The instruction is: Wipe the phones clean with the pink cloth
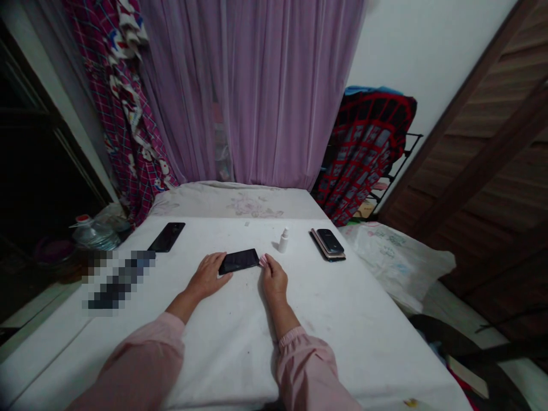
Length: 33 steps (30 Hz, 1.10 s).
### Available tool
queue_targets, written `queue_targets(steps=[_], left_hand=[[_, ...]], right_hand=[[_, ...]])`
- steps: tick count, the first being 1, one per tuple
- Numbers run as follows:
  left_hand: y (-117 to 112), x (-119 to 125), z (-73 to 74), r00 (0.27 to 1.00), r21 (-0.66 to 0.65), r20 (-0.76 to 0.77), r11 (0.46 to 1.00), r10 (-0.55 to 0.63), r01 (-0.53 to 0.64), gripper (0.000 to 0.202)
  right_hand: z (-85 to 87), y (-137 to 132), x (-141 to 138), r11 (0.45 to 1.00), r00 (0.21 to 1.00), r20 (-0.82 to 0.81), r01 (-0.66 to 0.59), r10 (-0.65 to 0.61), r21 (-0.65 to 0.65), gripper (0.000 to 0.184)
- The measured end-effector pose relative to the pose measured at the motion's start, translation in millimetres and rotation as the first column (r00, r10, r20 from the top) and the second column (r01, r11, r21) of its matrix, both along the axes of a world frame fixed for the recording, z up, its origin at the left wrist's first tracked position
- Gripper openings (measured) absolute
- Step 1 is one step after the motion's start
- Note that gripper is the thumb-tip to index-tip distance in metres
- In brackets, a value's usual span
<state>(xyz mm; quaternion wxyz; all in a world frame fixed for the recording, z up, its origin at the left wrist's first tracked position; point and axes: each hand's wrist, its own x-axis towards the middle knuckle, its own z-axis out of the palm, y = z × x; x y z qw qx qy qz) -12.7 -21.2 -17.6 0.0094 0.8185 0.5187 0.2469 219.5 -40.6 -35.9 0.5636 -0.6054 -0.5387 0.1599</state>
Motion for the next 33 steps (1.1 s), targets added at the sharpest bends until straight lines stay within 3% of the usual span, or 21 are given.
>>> queue_targets(steps=[8,14,24,27,33], left_hand=[[-10,0,-1.3,1.0,0.005,0.002,1.0,0.02,-0.02,0.063],[-5,2,-2.8,0.999,-0.003,0.017,1.0,0.028,-0.028,0.067],[1,2,-8.8,0.997,0.059,0.071,0.998,0.001,-0.006,0.064],[0,2,-7.1,0.997,0.055,0.073,0.998,0.006,-0.01,0.063],[-2,4,-1.6,0.997,0.032,0.067,0.999,0.023,-0.025,0.064]], right_hand=[[3.6,16,-8,1.0,0.958,0.285,0.006,-0.012,0.023,0.034],[9.9,21,-13,0.99,0.789,0.598,-0.1,0.138,-0.096,0.043],[34.2,-27,-44,0.915,0.635,0.667,-0.348,0.389,-0.203,0.039],[37.0,-29,-42,0.931,0.625,0.691,-0.277,0.363,-0.238,0.04],[35.2,-8,-26,0.949,0.651,0.725,0.022,0.225,-0.315,0.045]])
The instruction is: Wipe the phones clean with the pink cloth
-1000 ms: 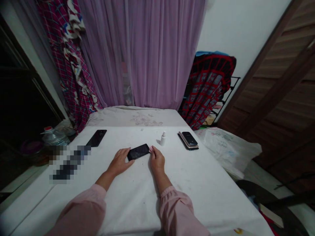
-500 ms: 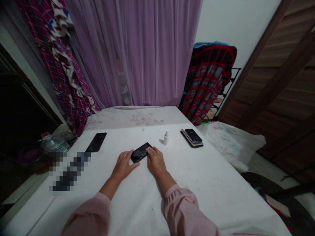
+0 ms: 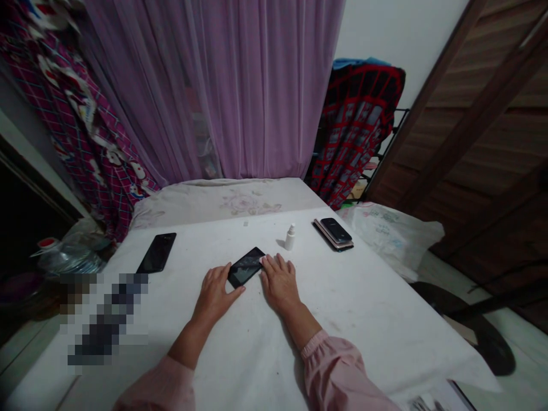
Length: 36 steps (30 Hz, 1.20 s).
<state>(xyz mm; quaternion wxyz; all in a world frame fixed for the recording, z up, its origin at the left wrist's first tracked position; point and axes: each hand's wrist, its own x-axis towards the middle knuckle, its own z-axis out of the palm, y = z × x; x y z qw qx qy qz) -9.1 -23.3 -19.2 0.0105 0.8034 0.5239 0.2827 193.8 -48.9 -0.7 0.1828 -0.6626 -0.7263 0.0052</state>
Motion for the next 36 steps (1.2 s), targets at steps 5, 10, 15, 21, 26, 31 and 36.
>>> queue_targets(steps=[5,10,15,21,26,31,36], left_hand=[[0,0,0.0,1.0,-0.018,0.01,1.0,-0.007,0.007,0.063],[3,-1,-4.0,0.999,-0.033,0.034,0.999,-0.01,0.012,0.06],[6,-2,-6.4,0.999,-0.044,0.031,0.999,-0.013,0.014,0.062],[9,-1,-11.3,1.0,-0.033,0.017,0.999,0.006,-0.005,0.063],[13,-3,-20.3,0.999,0.045,0.03,0.999,0.011,-0.012,0.065],[13,-1,-19.7,0.999,0.053,0.035,0.998,0.014,-0.016,0.061],[17,-7,-18.2,1.0,0.038,-0.002,0.999,-0.02,0.02,0.058]], right_hand=[[2.5,-4,-3,0.999,0.999,0.018,-0.033,0.033,0.005,0.046],[3.1,-24,-16,0.923,0.923,-0.023,-0.382,0.383,0.05,0.047],[4.1,-14,-2,0.941,0.941,-0.036,-0.333,0.335,0.055,0.044],[-0.7,12,25,0.994,0.994,-0.052,-0.094,0.097,0.048,0.045],[-0.5,8,5,0.967,0.966,-0.065,-0.248,0.252,0.063,0.047],[2.2,27,-1,0.972,0.97,-0.098,-0.21,0.221,0.11,0.038],[-3.4,56,13,0.974,0.965,-0.197,-0.14,0.175,0.178,0.031]])
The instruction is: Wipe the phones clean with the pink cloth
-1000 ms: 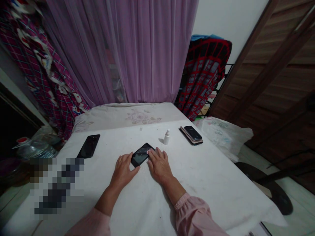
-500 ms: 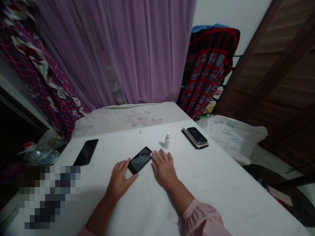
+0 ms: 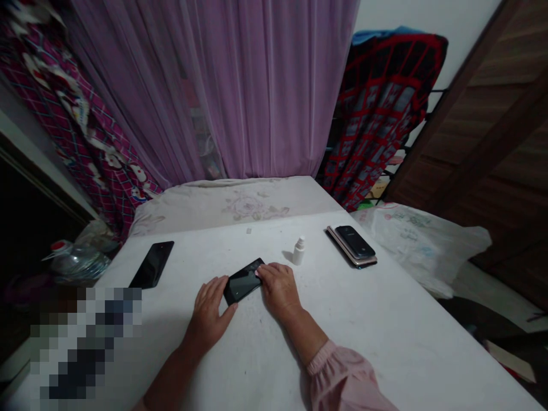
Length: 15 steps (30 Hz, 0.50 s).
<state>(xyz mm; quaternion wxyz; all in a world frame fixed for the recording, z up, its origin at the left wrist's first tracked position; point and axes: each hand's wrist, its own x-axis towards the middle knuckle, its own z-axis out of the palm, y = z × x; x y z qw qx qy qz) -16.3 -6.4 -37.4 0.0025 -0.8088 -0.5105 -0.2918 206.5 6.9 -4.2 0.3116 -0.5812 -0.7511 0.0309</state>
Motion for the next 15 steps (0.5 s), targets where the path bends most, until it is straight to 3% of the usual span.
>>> queue_targets(steps=[4,8,15], left_hand=[[12,-8,-0.1,1.0,-0.021,-0.026,1.0,0.013,-0.014,0.06],[22,4,5.3,0.999,-0.064,-0.053,0.998,-0.003,0.0,0.058],[30,20,16.8,0.993,-0.096,-0.096,0.994,-0.064,0.055,0.053]], right_hand=[[-10.2,5,4,0.999,0.993,-0.117,-0.016,0.021,0.047,0.033],[-16.4,3,3,0.993,0.988,-0.146,-0.043,0.059,0.107,0.03],[-7.4,-11,5,0.98,0.967,-0.175,-0.17,0.187,0.106,0.025]])
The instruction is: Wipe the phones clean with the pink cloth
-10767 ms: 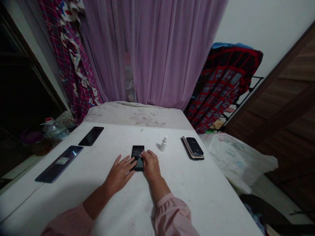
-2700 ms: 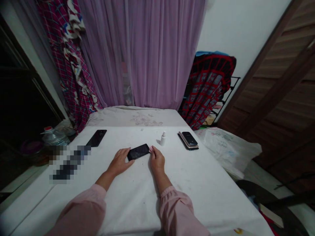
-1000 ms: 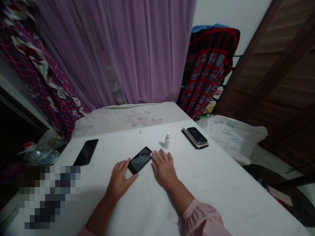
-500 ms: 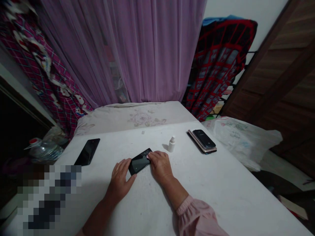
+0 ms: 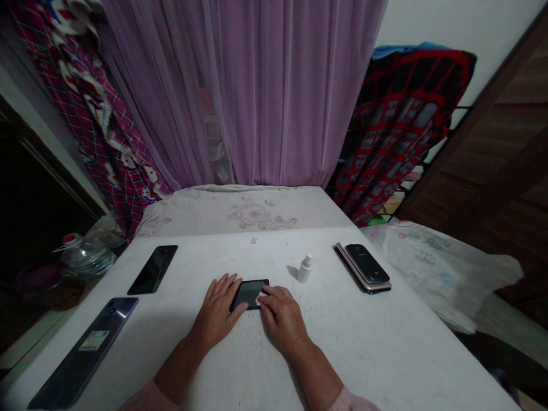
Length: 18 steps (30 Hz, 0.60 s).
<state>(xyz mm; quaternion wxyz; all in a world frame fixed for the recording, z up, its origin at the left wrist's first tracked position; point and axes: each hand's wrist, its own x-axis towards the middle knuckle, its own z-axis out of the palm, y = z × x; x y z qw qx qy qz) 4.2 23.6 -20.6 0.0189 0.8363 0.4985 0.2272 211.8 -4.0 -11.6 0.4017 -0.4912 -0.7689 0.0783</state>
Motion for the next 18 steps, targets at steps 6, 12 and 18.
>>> queue_targets(steps=[6,12,18], left_hand=[[3,-7,0.6,0.995,0.005,0.007,0.995,-0.095,0.095,0.051],[3,-7,-0.5,0.994,0.005,0.032,0.995,-0.1,0.1,0.059],[3,-7,-2.2,0.994,-0.007,0.039,0.994,-0.107,0.107,0.067]], right_hand=[[-2.2,16,4,0.999,0.999,0.007,0.035,-0.035,-0.038,0.022],[-0.2,43,0,0.989,0.998,-0.051,0.038,-0.046,-0.14,0.022],[10.4,26,24,0.952,0.981,-0.042,-0.196,0.192,-0.237,0.026]])
